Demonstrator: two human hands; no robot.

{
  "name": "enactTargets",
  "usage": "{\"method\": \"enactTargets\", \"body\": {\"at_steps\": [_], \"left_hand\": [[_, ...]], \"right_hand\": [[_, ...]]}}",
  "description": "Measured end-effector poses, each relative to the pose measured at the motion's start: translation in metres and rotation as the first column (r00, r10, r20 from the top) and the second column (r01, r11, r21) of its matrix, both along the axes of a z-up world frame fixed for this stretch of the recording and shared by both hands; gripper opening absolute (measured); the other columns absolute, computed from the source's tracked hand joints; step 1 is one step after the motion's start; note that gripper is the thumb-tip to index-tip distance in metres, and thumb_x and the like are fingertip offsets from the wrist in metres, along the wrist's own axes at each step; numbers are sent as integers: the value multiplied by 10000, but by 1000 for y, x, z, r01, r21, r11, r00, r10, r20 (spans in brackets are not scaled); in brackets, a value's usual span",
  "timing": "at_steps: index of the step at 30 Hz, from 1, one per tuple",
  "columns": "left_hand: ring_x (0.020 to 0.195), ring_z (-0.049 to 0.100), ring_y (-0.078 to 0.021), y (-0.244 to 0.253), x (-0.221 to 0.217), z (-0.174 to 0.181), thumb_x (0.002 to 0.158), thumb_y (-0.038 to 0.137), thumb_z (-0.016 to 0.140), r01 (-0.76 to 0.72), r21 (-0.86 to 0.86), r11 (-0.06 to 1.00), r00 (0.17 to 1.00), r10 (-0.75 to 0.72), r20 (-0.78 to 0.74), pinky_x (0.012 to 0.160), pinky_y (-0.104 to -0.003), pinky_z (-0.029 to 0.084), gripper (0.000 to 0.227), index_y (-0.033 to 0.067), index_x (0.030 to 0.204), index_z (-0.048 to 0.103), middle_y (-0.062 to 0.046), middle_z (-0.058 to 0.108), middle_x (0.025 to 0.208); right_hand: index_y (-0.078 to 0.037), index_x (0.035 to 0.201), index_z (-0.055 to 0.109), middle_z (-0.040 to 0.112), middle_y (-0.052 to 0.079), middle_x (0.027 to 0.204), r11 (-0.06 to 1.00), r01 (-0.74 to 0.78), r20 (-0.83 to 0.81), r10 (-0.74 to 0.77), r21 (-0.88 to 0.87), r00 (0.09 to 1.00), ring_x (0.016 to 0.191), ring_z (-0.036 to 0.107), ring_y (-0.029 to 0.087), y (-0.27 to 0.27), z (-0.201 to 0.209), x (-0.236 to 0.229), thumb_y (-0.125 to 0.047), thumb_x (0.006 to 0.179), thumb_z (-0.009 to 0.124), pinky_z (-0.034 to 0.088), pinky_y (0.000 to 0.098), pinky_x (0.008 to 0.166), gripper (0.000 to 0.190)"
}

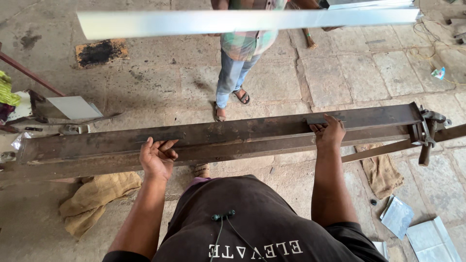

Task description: The person operates a manual metal bending machine to shape long aluminum profiles. They place the profiles into the machine, tighten the clamps using a wrench, and pull the lever to bend the metal. A coworker assists by handing over the profiles and removing the finished pieces.

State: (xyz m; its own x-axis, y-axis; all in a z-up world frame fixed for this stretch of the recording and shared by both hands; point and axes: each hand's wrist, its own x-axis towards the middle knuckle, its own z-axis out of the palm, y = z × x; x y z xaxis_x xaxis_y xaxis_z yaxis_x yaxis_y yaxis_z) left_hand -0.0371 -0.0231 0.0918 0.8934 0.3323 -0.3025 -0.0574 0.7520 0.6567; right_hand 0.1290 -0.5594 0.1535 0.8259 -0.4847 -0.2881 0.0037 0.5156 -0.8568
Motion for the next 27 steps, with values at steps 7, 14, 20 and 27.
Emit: {"method": "enactTargets", "body": {"at_steps": [7,14,20,27], "left_hand": [[575,581,-229,-5,-3,16,946,528,532,8,18,1000,1000,-8,3,605,-363,496,611,-58,1066,658,-247,748,1076],[562,557,-214,-6,-5,19,969,509,528,-16,74,997,1000,16,-10,594,-368,481,589,-63,1053,643,-275,725,1064],[551,543,-203,-5,-4,17,962,508,521,-7,46,999,999,9,-35,610,-369,483,584,-64,1027,617,-284,735,1081],[548,526,-203,-4,-1,13,952,517,531,-15,40,999,999,16,-40,612,-368,469,573,-46,988,630,-277,737,1060]], "right_hand": [[32,1107,533,609,180,929,1000,-26,48,25,15,999,752,652,315,-2,-3,0,-21,925,600,583,460,634,201],[57,1145,555,605,170,926,999,22,-61,-24,-31,998,740,667,290,13,20,-11,-17,961,569,629,423,663,200],[50,1158,515,600,166,908,1000,12,-23,-12,-5,1000,722,653,277,10,17,-6,-4,954,573,608,420,638,219],[52,1150,506,612,185,920,1000,5,-16,-5,16,1000,746,668,303,8,13,-2,-7,937,590,601,436,647,236]]}}
